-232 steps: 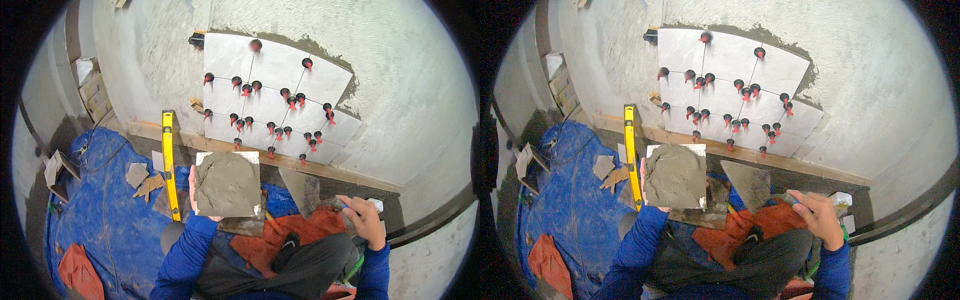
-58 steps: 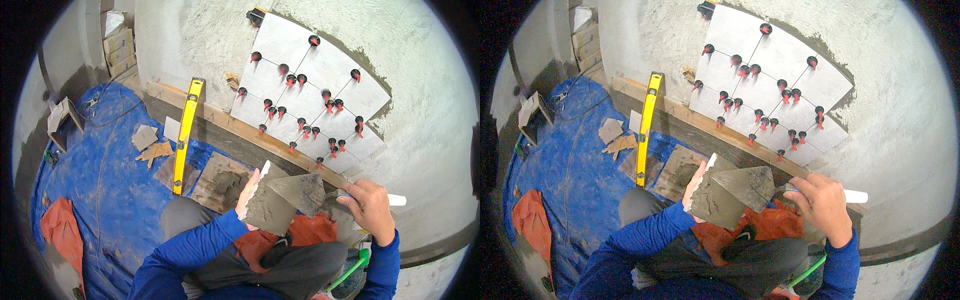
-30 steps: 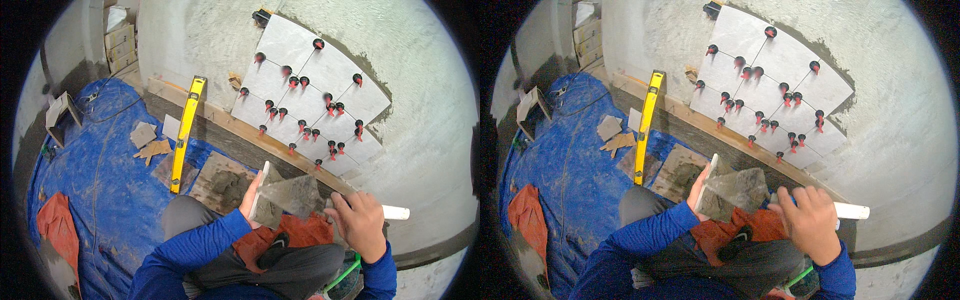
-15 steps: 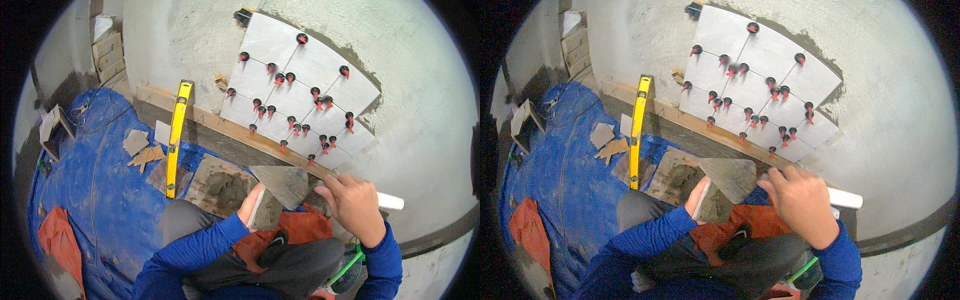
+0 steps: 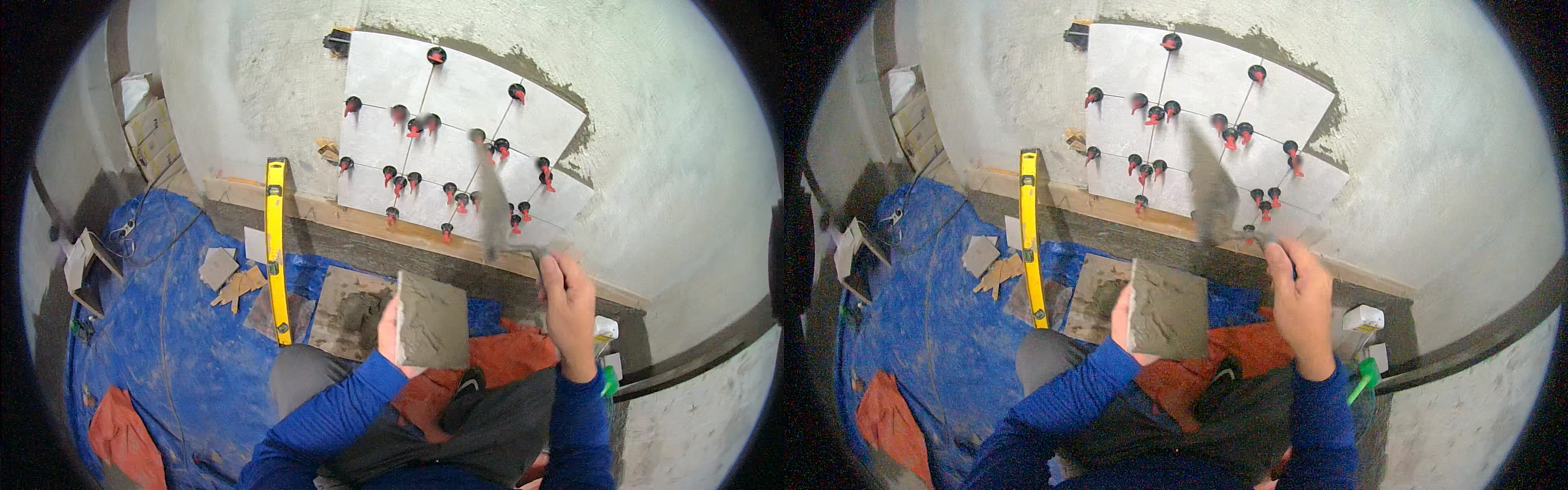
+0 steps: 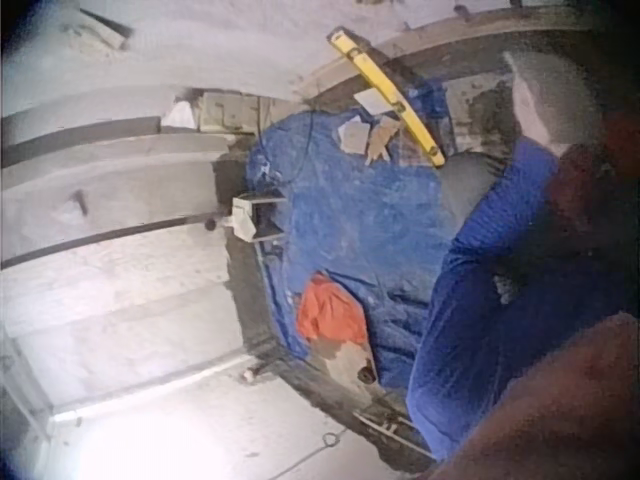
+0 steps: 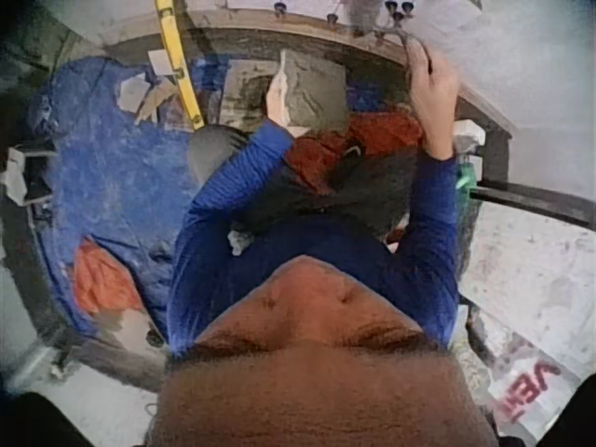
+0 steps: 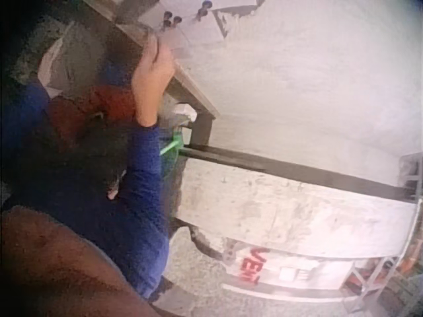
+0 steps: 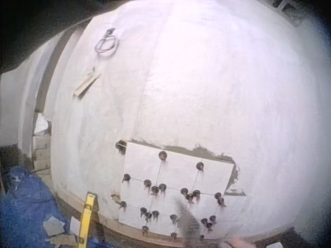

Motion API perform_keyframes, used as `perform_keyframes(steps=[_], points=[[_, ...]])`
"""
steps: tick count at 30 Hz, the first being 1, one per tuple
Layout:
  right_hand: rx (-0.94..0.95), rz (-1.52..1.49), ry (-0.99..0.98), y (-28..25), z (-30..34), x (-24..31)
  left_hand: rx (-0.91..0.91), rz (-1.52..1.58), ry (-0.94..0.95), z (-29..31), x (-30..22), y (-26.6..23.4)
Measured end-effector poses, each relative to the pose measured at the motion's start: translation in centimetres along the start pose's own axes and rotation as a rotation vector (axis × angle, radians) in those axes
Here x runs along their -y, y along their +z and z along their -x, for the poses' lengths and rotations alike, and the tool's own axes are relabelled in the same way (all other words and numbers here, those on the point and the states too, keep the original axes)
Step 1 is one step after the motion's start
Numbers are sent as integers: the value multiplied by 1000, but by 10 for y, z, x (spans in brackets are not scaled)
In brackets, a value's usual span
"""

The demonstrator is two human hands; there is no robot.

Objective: The person applies adhesive to the back of a white ceramic tile using a trowel, then places it onto a wall section where other tiles are already set with leveling clips. They use a rubber mallet to tap the tile into place and a spirit level to check alignment.

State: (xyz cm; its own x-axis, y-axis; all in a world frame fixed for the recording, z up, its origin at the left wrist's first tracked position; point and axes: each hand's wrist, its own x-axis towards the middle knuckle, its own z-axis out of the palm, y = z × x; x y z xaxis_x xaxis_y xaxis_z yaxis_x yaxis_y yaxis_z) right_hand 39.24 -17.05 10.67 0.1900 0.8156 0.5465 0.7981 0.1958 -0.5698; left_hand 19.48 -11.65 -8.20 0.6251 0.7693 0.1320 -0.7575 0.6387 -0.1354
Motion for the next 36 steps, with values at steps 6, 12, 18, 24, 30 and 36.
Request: perform_keyframes(steps=[6,12,18,24,30,36], points=[[-10,-877,780,65,115,-58,-100,-150,157,1,-20,15],[45,-1438,824,105,146,-35,-22,-399,254,-5,-22,11],[-5,-1552,810,94,103,-47,-92,-318,208,-5,-25,26],[63,-1375,798,58,52,-65,72,-142,11,-4,-11,48],[271,-1190,762,26,11,-59,91,-124,-69,2,7,51],[490,-220,387,-15,-14,-61,43,-180,-44,4,3,50]])
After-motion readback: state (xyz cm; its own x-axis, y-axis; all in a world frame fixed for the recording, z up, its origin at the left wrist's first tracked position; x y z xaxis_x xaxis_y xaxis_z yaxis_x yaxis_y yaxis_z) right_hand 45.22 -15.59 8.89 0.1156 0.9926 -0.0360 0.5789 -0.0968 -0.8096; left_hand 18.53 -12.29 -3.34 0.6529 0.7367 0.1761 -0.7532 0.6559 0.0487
